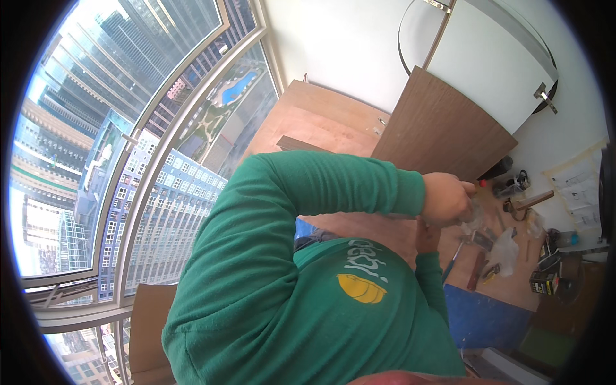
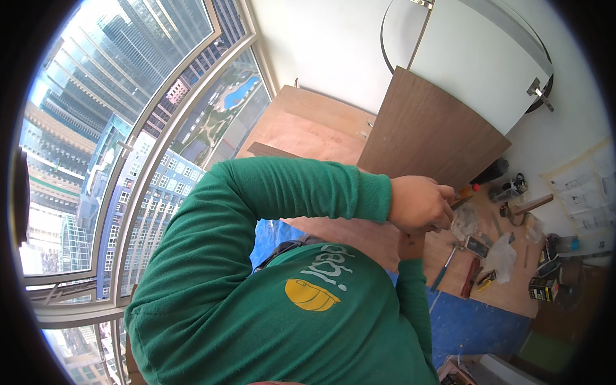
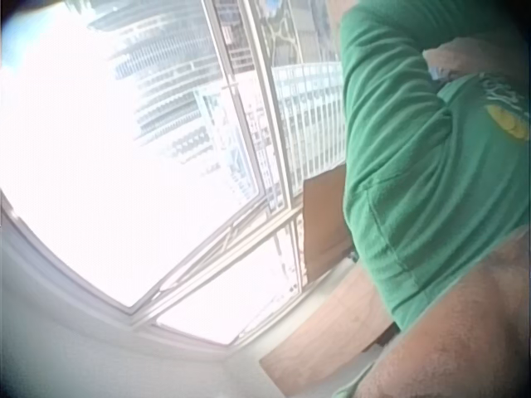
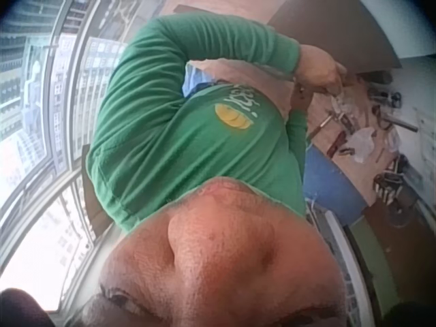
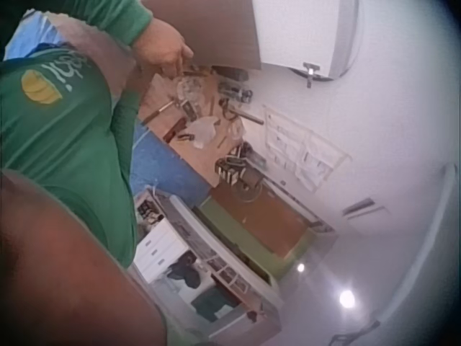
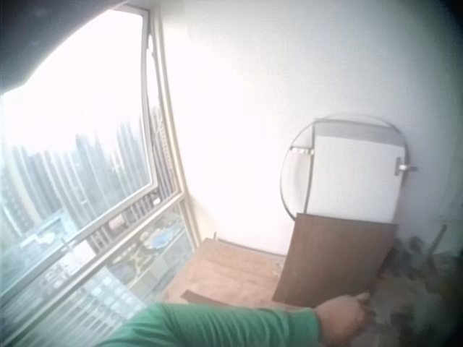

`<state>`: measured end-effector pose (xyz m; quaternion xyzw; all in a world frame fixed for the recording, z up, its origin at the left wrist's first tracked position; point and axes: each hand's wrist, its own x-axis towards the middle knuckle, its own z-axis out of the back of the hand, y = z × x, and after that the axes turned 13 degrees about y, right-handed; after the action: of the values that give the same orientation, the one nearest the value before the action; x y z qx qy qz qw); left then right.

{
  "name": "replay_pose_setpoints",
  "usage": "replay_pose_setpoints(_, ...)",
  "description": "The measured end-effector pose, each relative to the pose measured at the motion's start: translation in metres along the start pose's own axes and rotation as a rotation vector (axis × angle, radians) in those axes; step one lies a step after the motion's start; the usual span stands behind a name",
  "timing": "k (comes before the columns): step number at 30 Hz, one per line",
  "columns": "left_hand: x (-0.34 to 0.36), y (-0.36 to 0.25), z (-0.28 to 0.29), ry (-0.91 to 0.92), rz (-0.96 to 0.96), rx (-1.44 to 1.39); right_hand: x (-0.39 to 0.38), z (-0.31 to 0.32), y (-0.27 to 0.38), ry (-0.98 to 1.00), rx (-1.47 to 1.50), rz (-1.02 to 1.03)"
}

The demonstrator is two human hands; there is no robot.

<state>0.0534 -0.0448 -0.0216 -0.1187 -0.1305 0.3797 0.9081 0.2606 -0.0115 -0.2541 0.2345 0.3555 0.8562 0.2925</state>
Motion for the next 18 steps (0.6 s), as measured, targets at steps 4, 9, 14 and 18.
replay_pose_setpoints(4, -0.003, 0.0, -0.002, -0.263, -0.124, 0.14, -0.002, -0.004, -0.013, -0.061, -0.019, -0.011)
replay_pose_setpoints(9, -0.06, -0.03, 0.043, -0.564, -0.192, -0.042, 0.002, 0.0, 0.003, 0.0, 0.149, -0.06)
replay_pose_setpoints(14, -0.17, -0.043, 0.07, -1.112, 0.464, -0.121, 0.012, 0.014, 0.037, 0.049, 0.321, -0.224)
replay_pose_setpoints(18, -0.277, 0.017, 0.05, -1.548, 0.651, -0.102, 0.015, 0.018, 0.038, 0.092, 0.349, -0.233)
